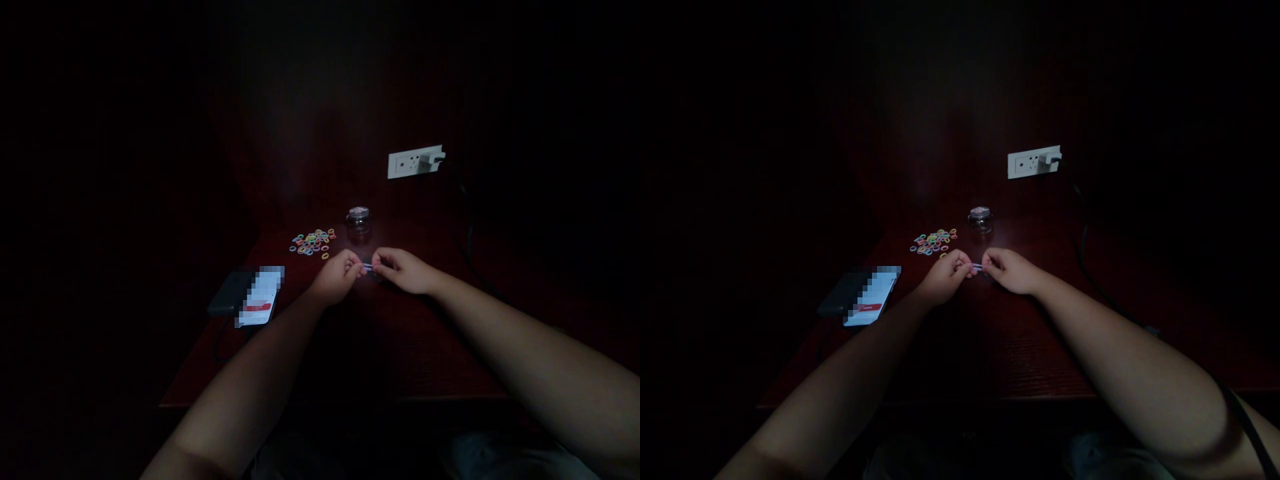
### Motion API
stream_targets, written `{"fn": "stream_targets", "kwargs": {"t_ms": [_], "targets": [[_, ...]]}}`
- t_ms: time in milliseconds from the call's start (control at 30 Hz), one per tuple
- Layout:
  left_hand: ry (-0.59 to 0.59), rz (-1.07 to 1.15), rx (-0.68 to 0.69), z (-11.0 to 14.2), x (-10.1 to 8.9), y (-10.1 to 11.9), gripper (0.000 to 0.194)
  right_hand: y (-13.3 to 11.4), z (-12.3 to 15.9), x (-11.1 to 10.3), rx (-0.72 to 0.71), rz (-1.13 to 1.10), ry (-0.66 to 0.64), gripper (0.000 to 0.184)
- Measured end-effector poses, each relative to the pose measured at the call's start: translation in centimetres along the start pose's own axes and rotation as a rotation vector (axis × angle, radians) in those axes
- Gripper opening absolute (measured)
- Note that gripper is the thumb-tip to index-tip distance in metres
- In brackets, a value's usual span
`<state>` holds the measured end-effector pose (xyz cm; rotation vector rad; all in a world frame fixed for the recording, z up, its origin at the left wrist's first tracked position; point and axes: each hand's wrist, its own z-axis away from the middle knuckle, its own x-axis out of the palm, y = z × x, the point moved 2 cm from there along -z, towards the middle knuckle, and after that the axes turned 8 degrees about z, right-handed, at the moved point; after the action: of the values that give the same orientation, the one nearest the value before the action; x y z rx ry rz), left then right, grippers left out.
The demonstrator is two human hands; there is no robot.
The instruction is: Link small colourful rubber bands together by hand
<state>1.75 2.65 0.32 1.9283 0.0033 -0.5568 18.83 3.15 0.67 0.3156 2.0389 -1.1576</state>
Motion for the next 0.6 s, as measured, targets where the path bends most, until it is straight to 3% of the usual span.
{"fn": "stream_targets", "kwargs": {"t_ms": [233, 600], "targets": [[0.025, 0.064, 0.010, -0.08, -0.03, -0.29, 0.010, 0.33, -0.06, 0.52, 0.001, -0.148, -0.019, 0.017], [-0.035, 0.151, -0.009, -0.02, 0.35, -0.58, 0.014, 0.05, -0.04, 0.62, -0.003, -0.217, -0.055, 0.015]]}}
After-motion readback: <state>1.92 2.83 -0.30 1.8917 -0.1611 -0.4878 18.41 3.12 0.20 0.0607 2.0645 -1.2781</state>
